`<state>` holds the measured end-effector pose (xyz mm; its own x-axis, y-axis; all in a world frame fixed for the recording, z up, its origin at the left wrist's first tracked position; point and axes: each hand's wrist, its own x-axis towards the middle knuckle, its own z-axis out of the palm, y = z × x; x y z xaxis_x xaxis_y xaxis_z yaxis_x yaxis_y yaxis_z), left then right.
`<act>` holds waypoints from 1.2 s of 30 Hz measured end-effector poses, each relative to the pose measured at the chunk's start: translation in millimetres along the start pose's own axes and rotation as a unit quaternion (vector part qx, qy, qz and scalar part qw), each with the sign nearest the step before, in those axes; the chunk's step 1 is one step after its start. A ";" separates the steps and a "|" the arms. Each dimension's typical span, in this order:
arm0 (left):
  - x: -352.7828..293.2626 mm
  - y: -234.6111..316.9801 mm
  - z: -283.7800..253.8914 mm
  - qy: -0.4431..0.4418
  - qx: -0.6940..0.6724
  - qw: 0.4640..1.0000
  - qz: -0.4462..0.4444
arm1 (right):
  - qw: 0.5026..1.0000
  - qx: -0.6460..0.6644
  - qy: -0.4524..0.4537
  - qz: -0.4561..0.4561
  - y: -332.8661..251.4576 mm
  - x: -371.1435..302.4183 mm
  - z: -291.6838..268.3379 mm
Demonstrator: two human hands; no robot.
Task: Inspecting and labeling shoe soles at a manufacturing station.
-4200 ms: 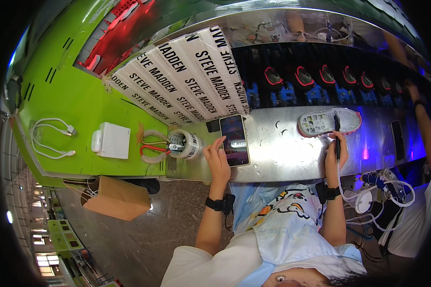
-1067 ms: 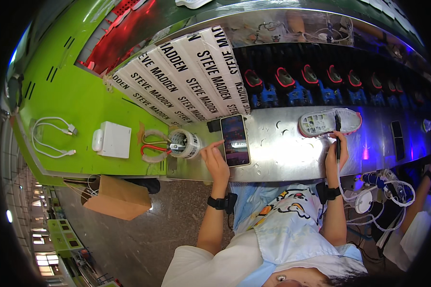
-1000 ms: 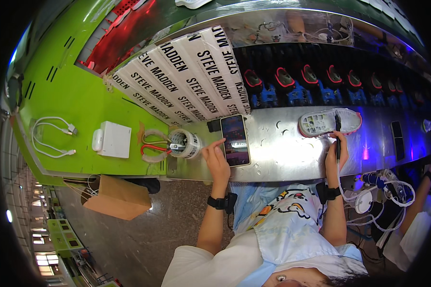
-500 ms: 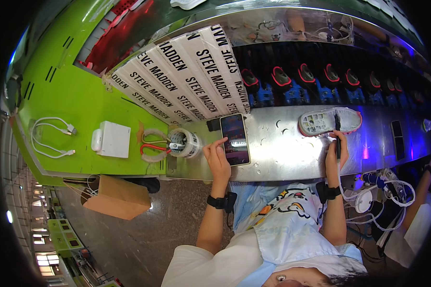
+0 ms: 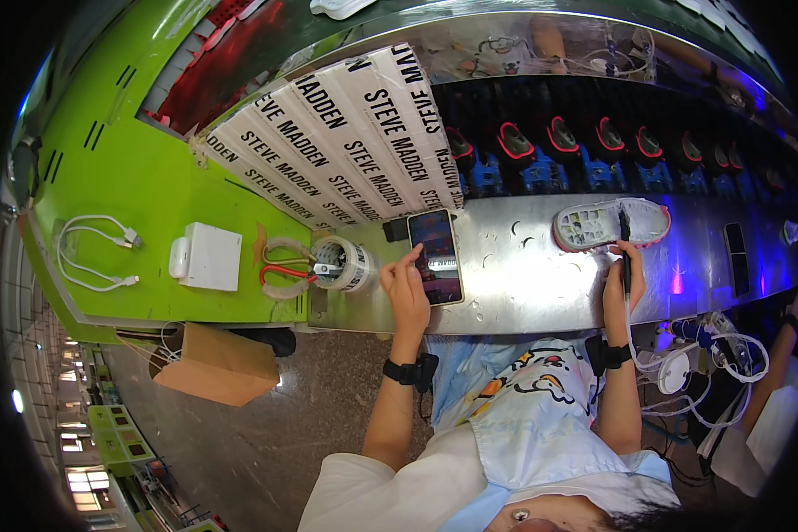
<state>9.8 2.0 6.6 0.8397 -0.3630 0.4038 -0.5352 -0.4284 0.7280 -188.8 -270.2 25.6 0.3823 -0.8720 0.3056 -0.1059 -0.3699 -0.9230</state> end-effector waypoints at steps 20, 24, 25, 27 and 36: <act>-7.1 0.1 -5.9 0.109 -0.002 0.993 -0.035 | 1.000 0.011 0.001 0.012 -0.4 -0.8 0.3; -5.9 4.4 -7.4 0.111 0.011 0.993 -0.030 | 1.000 0.003 -0.003 0.013 -1.1 -0.6 -0.2; -5.4 6.0 -7.8 0.111 0.011 0.993 -0.030 | 1.000 0.001 -0.002 0.005 -0.8 -0.5 -0.5; -4.6 8.3 -9.1 0.082 0.003 0.996 -0.031 | 1.000 -0.001 -0.003 0.009 -2.4 -0.5 -1.0; -2.7 8.8 -8.0 0.059 0.001 0.998 0.001 | 1.000 0.000 -0.004 0.011 0.5 -0.3 0.0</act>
<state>3.6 5.8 16.3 0.8437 -0.2641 0.4674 -0.5368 -0.4298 0.7260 -189.0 -270.1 25.1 0.3876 -0.8773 0.2831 -0.1137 -0.3503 -0.9297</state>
